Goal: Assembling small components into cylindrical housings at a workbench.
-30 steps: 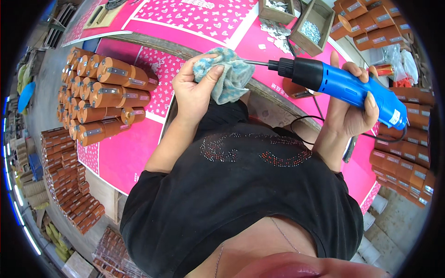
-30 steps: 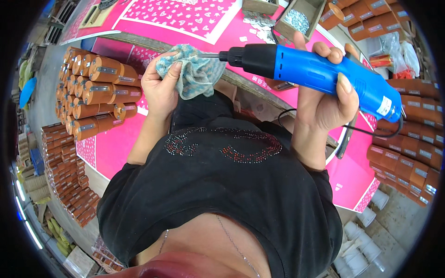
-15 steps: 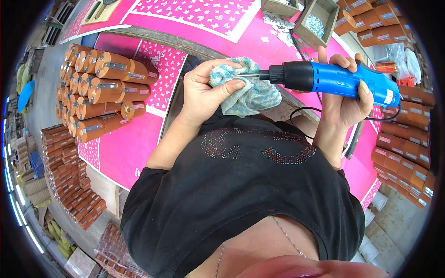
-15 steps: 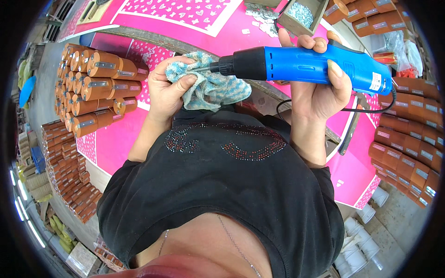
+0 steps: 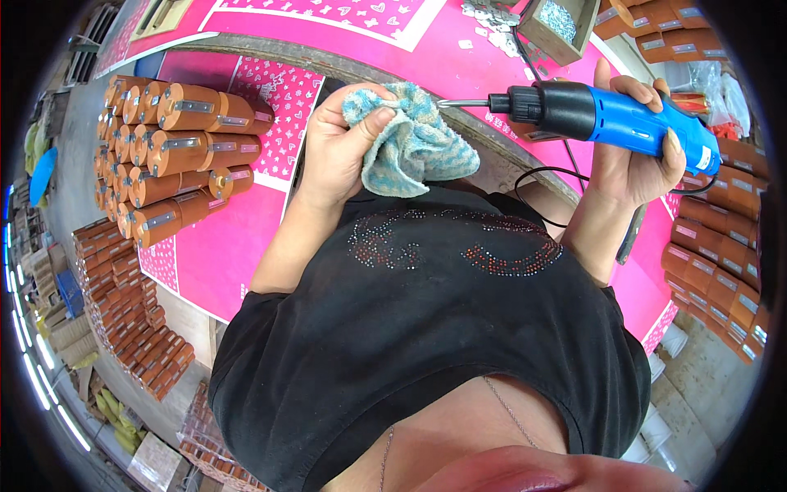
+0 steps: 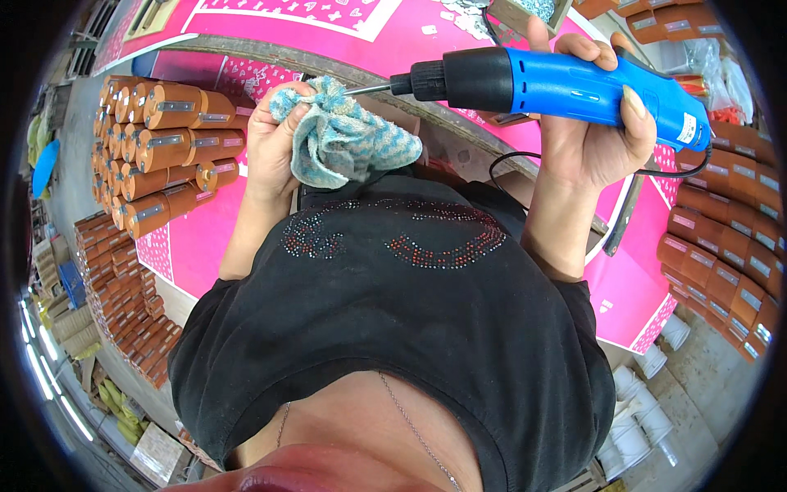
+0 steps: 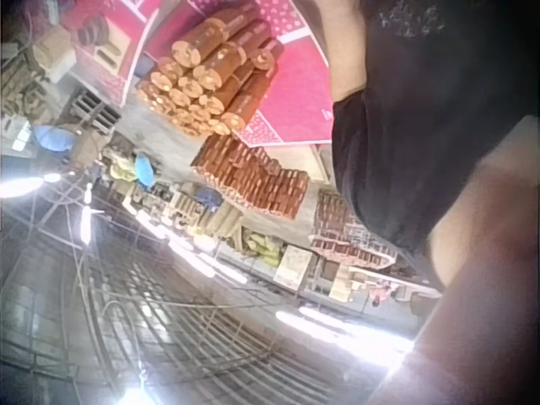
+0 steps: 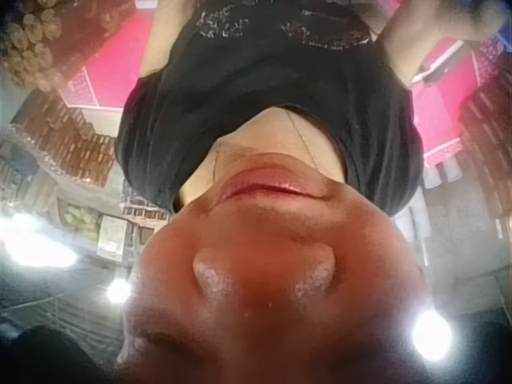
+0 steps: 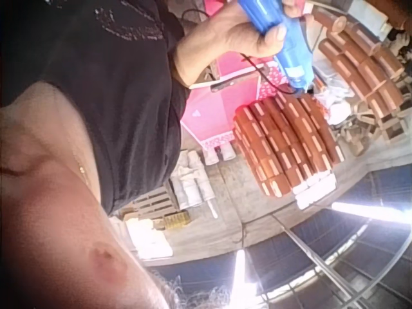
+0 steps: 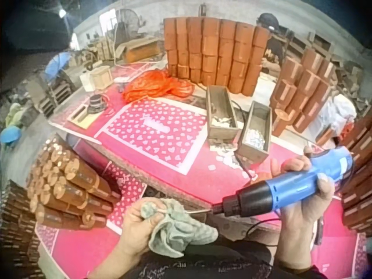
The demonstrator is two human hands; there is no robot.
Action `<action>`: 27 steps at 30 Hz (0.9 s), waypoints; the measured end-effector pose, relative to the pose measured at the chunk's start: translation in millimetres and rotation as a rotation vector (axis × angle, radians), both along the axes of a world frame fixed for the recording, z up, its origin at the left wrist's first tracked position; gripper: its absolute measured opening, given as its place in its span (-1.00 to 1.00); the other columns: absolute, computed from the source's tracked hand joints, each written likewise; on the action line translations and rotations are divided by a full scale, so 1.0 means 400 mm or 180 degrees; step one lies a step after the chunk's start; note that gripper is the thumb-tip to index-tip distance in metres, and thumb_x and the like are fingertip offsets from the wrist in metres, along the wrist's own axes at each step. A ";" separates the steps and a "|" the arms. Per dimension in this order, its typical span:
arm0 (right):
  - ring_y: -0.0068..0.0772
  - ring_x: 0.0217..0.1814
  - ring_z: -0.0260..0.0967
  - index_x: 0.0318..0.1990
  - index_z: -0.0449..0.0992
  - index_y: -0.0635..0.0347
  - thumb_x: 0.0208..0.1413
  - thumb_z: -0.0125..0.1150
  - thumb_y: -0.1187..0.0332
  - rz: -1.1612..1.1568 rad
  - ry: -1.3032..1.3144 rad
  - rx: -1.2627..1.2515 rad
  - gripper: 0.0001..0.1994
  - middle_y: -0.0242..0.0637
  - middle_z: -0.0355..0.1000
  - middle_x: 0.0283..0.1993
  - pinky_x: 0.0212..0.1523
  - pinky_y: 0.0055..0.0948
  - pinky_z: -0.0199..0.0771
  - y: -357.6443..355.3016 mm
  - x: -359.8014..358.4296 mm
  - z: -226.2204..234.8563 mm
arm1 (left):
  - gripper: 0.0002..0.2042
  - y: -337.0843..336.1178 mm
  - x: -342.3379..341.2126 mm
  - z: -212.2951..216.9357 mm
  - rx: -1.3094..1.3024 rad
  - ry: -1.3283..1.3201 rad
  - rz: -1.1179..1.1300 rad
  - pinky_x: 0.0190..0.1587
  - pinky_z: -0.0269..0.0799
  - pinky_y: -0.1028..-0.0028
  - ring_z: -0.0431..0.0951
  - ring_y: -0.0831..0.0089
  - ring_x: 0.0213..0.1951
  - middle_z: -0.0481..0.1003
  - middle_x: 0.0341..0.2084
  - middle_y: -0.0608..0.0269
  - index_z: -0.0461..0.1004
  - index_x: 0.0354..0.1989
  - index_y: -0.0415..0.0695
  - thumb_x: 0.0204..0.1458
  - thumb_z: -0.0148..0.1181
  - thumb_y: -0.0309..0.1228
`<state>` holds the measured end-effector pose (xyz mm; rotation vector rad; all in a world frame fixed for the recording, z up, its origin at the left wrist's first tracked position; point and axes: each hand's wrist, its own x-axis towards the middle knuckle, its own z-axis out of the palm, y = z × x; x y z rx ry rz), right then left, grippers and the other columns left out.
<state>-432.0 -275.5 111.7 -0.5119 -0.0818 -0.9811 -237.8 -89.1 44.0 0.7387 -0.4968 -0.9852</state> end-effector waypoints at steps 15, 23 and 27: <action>-0.30 -0.13 0.21 -0.09 0.24 0.39 -0.31 0.17 0.45 0.0139 0.0196 0.0009 -0.49 -0.29 0.23 -0.33 0.31 0.07 -0.49 0.042 0.035 -0.022 | -0.67 -0.001 -0.016 0.020 0.0102 -0.0366 -0.0344 -0.21 0.44 0.54 0.49 0.53 -0.30 0.50 -0.35 0.22 0.45 -0.22 -0.25 -0.26 0.28 -0.64; -0.25 -0.14 0.26 -0.07 0.26 0.31 -0.29 0.10 0.44 0.0319 0.0162 0.0114 -0.51 -0.22 0.30 -0.32 0.25 0.21 -0.32 0.040 0.021 -0.034 | -0.75 0.004 -0.006 0.007 0.0029 -0.1053 -0.0244 -0.27 0.40 0.61 0.48 0.59 -0.35 0.51 -0.41 0.27 0.49 -0.36 -0.20 -0.29 0.32 -0.61; -0.23 -0.13 0.26 -0.07 0.25 0.30 -0.28 0.10 0.44 0.0176 0.0288 -0.0080 -0.52 -0.21 0.30 -0.32 0.24 0.22 -0.31 0.032 0.020 -0.028 | -0.79 -0.004 -0.006 0.019 0.0157 -0.1395 -0.0018 -0.28 0.38 0.62 0.47 0.61 -0.35 0.50 -0.43 0.29 0.49 -0.41 -0.20 -0.30 0.31 -0.63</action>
